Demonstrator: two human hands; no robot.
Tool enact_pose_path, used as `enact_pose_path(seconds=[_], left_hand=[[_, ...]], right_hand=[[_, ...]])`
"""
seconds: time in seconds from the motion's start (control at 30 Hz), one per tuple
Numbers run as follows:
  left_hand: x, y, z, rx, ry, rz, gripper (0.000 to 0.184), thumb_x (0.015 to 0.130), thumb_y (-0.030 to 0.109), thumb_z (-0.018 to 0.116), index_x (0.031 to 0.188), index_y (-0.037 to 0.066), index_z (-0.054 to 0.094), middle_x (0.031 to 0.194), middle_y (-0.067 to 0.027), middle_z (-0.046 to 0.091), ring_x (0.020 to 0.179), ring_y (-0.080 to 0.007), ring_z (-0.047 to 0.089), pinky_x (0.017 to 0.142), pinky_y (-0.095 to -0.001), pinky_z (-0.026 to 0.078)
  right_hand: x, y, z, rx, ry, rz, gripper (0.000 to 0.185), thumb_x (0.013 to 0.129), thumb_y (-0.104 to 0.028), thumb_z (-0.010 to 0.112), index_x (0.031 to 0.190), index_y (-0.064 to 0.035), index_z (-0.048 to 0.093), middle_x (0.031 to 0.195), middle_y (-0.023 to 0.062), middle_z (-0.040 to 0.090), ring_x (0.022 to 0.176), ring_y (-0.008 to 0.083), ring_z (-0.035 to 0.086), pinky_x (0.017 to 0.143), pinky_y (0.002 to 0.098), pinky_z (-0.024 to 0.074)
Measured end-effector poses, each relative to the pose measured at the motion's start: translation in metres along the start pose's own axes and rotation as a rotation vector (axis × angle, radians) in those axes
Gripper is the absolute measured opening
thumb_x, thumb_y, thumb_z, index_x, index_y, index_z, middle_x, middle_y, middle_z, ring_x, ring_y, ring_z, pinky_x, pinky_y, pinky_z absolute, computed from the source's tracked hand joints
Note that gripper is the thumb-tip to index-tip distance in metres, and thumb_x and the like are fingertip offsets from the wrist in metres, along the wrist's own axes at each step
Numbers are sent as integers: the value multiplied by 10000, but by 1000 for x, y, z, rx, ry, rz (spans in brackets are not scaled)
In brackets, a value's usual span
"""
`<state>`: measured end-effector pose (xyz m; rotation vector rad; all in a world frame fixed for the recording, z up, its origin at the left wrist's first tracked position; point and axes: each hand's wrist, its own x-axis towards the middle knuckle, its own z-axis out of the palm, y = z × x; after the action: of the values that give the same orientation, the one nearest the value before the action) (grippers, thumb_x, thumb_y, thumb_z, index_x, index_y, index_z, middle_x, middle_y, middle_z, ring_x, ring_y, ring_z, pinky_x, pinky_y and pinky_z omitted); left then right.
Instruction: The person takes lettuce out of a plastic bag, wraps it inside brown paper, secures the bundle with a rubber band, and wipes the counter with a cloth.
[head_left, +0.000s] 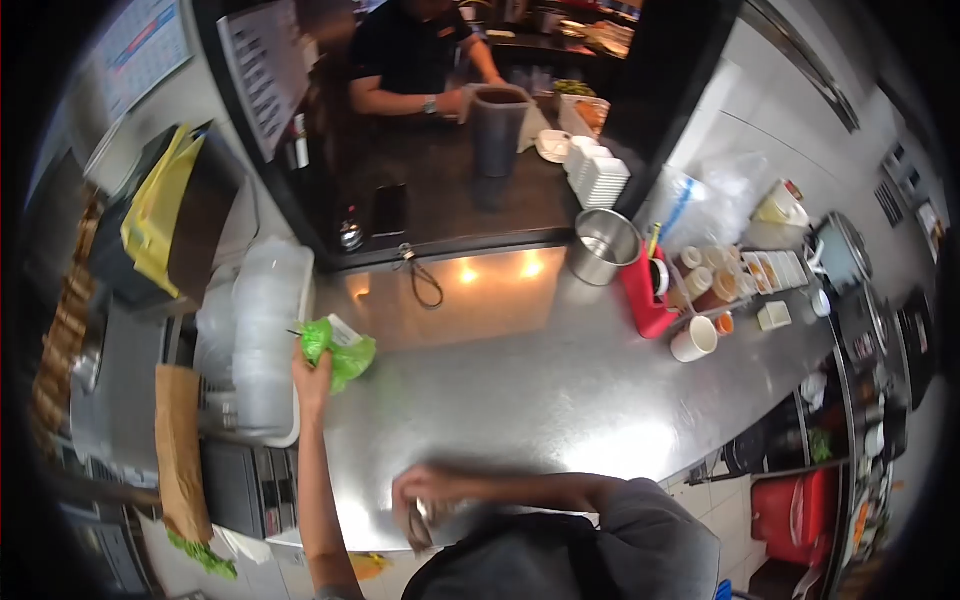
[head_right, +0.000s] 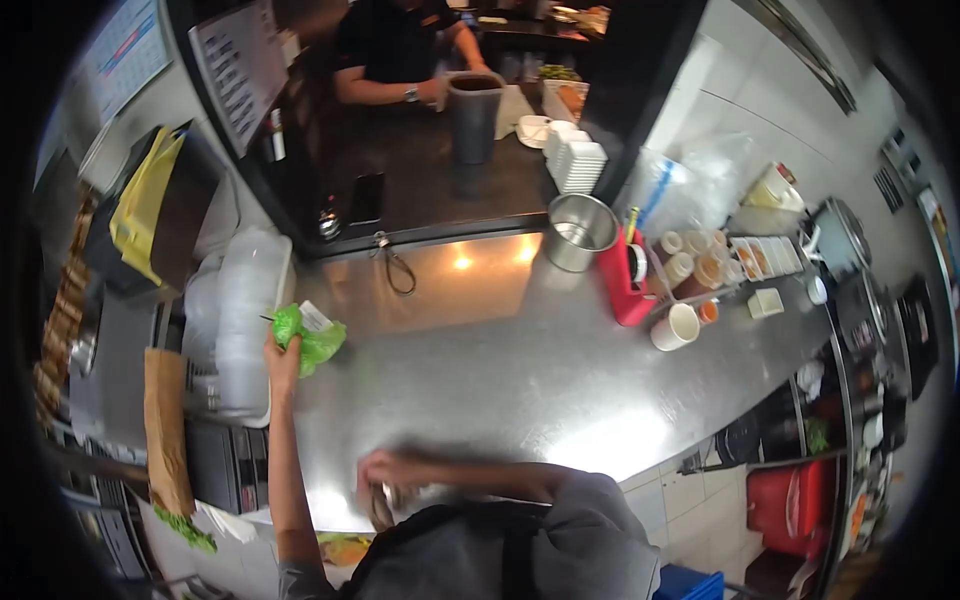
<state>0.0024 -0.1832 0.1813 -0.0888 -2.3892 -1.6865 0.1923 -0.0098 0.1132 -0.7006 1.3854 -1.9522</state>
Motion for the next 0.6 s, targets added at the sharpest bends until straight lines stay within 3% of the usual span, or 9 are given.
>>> enact_pose_path(seconds=[0.07,0.1,0.2,0.23,0.3,0.4,0.43,0.47,0.6], left_hand=[[29,-36,8,29,38,57,339,739,-10,532,1077,-28,552,997,-132,584,924,-228,570,818,-327,433],[40,-52,13,30,63,88,342,738,-12,535,1079,-29,550,1019,-140,579,944,-241,565,838,-334,427],[65,-85,27,103,112,130,376,718,-23,559,1094,-42,542,1070,-175,554,1014,-316,533,906,-362,398],[67,-84,30,173,115,171,385,715,-23,564,1098,-43,539,1071,-180,549,1016,-331,528,907,-363,397],[73,-80,34,247,107,209,405,709,-19,573,1112,-44,532,1073,-189,538,1026,-355,518,912,-371,396],[66,-73,37,295,88,197,436,707,-6,584,1137,-40,518,1085,-202,526,1049,-379,504,922,-386,392],[65,-71,38,331,97,208,442,709,-1,587,1143,-37,515,1092,-205,525,1054,-383,502,925,-390,391],[68,-69,39,359,111,226,448,710,4,589,1150,-34,511,1100,-208,523,1059,-387,500,929,-394,391],[62,-61,33,377,105,203,477,722,45,597,1185,-19,502,1200,-216,496,1110,-393,480,963,-413,380]], right_hand=[[-19,-32,-39,-181,328,-213,184,839,23,443,881,-15,618,955,68,618,853,140,572,732,269,462],[-30,-35,-55,-324,273,-102,211,853,-35,485,1019,-63,612,1142,95,563,1038,184,533,881,351,426],[-53,-15,-49,-1206,358,-74,341,841,-127,535,1180,-101,562,1264,66,500,1194,175,442,994,428,324],[-60,10,-58,-1339,331,21,477,846,-211,555,1311,-147,470,1402,24,371,1320,154,289,1059,507,207],[-52,13,-94,-1588,311,131,487,857,-225,541,1328,-142,451,1377,16,417,1276,182,365,1067,473,233],[-32,-1,-229,-1631,951,-268,450,830,-157,512,1273,-80,487,1247,111,522,1154,243,490,990,408,348],[-39,-48,-254,-1509,937,189,436,816,-128,507,1249,-74,495,1225,138,524,1116,277,504,960,421,369],[-54,-38,-305,-1704,1119,38,453,800,-103,507,1250,-58,478,1216,152,522,1102,294,504,948,429,377],[-124,-59,-302,-1657,1482,171,454,829,-106,493,1261,20,426,1235,218,490,1148,353,467,968,448,358]])
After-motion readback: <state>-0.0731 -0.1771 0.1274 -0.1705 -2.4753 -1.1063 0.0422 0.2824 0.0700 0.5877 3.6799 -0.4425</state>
